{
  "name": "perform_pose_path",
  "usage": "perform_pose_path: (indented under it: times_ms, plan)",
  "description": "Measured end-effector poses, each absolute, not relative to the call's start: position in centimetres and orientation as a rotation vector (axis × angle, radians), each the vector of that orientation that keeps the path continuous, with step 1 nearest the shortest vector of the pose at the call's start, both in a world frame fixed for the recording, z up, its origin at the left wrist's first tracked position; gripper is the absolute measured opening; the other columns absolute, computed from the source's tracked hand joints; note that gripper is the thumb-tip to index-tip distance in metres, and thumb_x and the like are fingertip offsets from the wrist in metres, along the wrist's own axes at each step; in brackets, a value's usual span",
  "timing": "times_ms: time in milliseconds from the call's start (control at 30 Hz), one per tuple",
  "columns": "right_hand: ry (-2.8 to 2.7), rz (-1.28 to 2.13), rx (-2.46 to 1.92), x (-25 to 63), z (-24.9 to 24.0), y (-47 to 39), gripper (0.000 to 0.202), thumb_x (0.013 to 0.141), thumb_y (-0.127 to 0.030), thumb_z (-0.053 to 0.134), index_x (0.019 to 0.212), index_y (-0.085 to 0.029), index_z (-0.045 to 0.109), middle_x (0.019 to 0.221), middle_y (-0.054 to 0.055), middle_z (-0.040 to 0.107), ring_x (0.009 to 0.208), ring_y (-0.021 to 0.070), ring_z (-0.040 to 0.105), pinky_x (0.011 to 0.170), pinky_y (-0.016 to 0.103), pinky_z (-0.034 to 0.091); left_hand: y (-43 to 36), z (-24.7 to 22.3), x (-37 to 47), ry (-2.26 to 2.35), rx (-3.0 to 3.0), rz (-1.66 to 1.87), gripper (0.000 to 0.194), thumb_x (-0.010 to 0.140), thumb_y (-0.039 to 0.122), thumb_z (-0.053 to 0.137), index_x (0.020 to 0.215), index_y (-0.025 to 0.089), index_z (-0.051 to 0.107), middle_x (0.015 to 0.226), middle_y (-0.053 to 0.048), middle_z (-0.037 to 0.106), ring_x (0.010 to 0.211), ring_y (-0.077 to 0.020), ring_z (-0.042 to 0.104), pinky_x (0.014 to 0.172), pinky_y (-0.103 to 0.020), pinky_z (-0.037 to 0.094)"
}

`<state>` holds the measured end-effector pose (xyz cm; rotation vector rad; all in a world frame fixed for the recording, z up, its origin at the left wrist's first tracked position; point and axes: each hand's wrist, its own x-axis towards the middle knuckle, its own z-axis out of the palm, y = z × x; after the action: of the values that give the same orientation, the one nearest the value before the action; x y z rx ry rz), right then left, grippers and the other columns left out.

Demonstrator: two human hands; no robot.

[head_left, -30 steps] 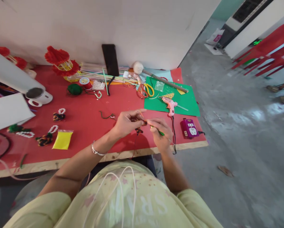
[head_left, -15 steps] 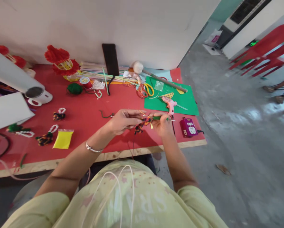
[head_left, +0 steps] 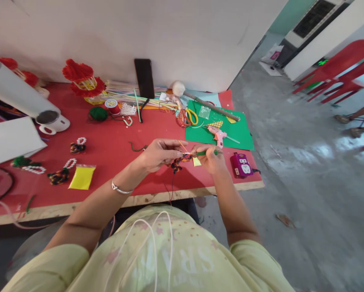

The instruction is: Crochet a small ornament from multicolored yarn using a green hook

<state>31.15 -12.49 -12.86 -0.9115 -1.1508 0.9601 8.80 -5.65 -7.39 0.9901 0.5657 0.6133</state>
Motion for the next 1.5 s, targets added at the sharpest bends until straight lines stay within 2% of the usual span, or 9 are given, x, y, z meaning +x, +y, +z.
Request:
perform_pose_path:
  times_ms: [133,233,433,633,833,967,1067,1267,1500]
  plan:
    - [-1.384,0.978,-0.94,33.1,-10.4,-12.2,0.035,0.092,-0.058,0.071,0.091,-0.025,0.083,0.091,0.005,0.085,0.089,0.0231,0.082,0.081,0.041,0.068,-5.6,-7.2,8.6,0.625,1.107,0.666,0.041,0.067,0.019,0.091,0.107,0.014,0.085,0.077,-0.005,0.075,0.051,-0.006,0.051,0.046,-0.02,0.036]
    - [-1.58,0.898,-0.959,33.7,-8.1,-12.1,0.025,0.097,-0.047,0.069,0.097,-0.028,0.084,0.095,0.004,0.086,0.092,0.0215,0.081,0.085,0.039,0.066,-5.8,-6.6,8.7,0.692,1.237,0.732,0.041,0.067,0.017,0.089,0.107,0.013,0.085,0.077,-0.005,0.077,0.054,-0.0074,0.054,0.048,-0.02,0.039]
    - [-1.918,0.353,-1.024,31.6,-6.6,-12.9,0.016,0.099,-0.031,0.068,0.11,-0.029,0.08,0.101,0.004,0.085,0.095,0.0193,0.078,0.087,0.037,0.064,-6.3,-6.1,9.3,0.828,1.301,0.892,0.041,0.064,0.017,0.088,0.104,0.009,0.084,0.071,-0.004,0.075,0.054,-0.0083,0.056,0.049,-0.02,0.043]
    - [-1.849,-0.05,-1.113,28.5,-9.6,-14.2,0.029,0.095,-0.035,0.074,0.123,-0.031,0.074,0.123,0.007,0.082,0.112,0.0248,0.078,0.098,0.044,0.063,-6.4,-6.8,10.1,0.786,1.177,0.925,0.046,0.063,0.019,0.088,0.108,0.012,0.082,0.074,-0.002,0.075,0.056,-0.0098,0.062,0.049,-0.02,0.045]
    - [-1.653,-0.194,-1.138,26.0,-12.6,-14.4,0.034,0.095,-0.036,0.074,0.129,-0.034,0.071,0.122,0.008,0.082,0.108,0.0257,0.079,0.093,0.044,0.064,-6.6,-7.5,10.7,0.74,0.99,0.978,0.048,0.062,0.022,0.093,0.108,0.013,0.082,0.076,-0.003,0.076,0.06,-0.0104,0.065,0.054,-0.02,0.049]
    - [-1.502,-0.344,-1.049,25.6,-14.2,-14.1,0.039,0.094,-0.047,0.072,0.132,-0.039,0.07,0.122,0.007,0.082,0.108,0.0262,0.078,0.088,0.044,0.065,-6.3,-7.3,10.2,0.661,0.814,0.786,0.047,0.063,0.021,0.094,0.109,0.016,0.083,0.063,0.003,0.067,0.041,-0.0021,0.042,0.04,-0.017,0.028]
    - [-1.594,-0.215,-0.963,26.7,-13.4,-13.9,0.04,0.096,-0.052,0.067,0.133,-0.04,0.069,0.117,0.006,0.083,0.102,0.0251,0.08,0.083,0.043,0.066,-5.5,-7.1,9.2,0.613,0.812,0.619,0.045,0.061,0.019,0.094,0.105,0.015,0.084,0.061,0.002,0.067,0.037,0.0005,0.029,0.039,-0.019,0.016]
    - [-1.998,0.106,-0.891,30.1,-8.1,-14.0,0.036,0.094,-0.034,0.075,0.13,-0.031,0.071,0.121,0.009,0.083,0.107,0.0229,0.08,0.09,0.04,0.066,-4.5,-6.5,7.9,0.766,1.199,0.695,0.044,0.063,0.022,0.094,0.104,0.009,0.084,0.068,-0.004,0.073,0.05,-0.0083,0.055,0.046,-0.021,0.035]
    - [-1.936,0.514,-0.975,30.8,-5.2,-14.7,0.019,0.102,-0.027,0.063,0.114,-0.024,0.077,0.11,0.008,0.085,0.106,0.02,0.081,0.094,0.035,0.065,-4.4,-6.6,8.0,0.748,1.376,0.574,0.04,0.065,0.023,0.09,0.103,0.01,0.084,0.068,-0.003,0.072,0.053,-0.009,0.056,0.051,-0.023,0.04]
